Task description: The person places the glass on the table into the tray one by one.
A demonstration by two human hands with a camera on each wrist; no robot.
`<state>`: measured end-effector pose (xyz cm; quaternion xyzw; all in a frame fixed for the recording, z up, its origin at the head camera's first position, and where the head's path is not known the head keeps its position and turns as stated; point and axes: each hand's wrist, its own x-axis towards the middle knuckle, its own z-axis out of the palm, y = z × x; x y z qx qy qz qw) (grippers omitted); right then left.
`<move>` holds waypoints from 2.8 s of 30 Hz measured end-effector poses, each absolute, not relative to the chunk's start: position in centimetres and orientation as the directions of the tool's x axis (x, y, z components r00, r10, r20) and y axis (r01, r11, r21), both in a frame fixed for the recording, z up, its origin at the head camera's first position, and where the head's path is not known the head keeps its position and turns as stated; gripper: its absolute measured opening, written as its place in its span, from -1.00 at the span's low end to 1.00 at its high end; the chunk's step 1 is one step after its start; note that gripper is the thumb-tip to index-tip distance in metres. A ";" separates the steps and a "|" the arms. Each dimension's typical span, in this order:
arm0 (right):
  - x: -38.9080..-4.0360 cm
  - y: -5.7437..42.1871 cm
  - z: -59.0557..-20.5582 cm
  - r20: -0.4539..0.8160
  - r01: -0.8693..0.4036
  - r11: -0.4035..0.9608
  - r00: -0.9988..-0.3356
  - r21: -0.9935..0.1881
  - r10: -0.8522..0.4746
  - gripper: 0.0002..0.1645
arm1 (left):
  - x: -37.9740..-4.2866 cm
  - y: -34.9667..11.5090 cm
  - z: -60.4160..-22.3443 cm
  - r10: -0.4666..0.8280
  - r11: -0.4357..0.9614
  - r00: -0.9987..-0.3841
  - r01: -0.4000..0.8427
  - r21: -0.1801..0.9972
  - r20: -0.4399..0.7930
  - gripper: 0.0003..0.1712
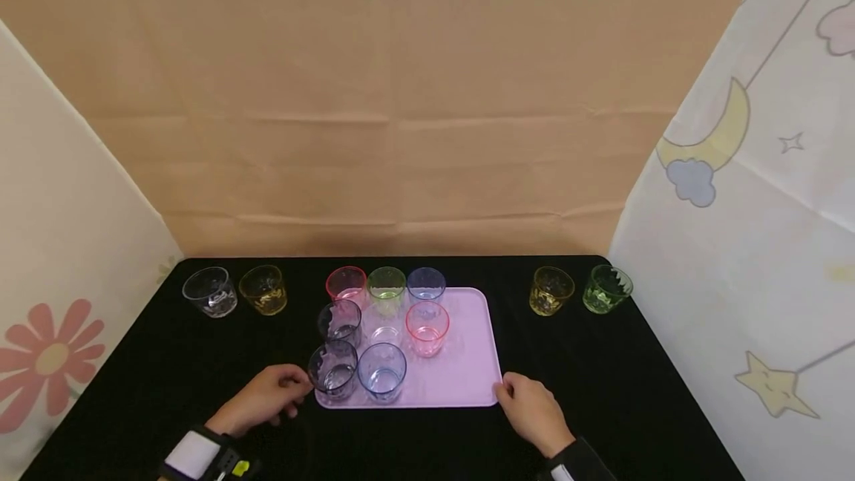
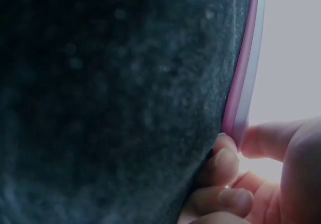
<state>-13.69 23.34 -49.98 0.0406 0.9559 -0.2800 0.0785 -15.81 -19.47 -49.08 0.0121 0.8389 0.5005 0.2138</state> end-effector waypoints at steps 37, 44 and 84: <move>-13.6 23.3 -49.8 -0.141 0.110 0.844 -0.989 -0.524 0.041 -0.62 | -25.7 -22.1 -52.5 -0.423 0.162 -0.906 -0.060 0.985 0.014 0.39; -13.5 23.0 -49.8 -0.151 0.114 0.837 -0.988 -0.536 0.038 -0.63 | -27.0 -21.9 -52.4 -0.457 0.151 -0.887 -0.012 0.988 0.059 0.43; -13.5 23.0 -49.6 -0.162 0.116 0.850 -0.986 -0.514 0.036 -0.66 | -21.0 -23.5 -50.4 -0.233 0.328 -0.968 0.007 0.945 0.088 -0.03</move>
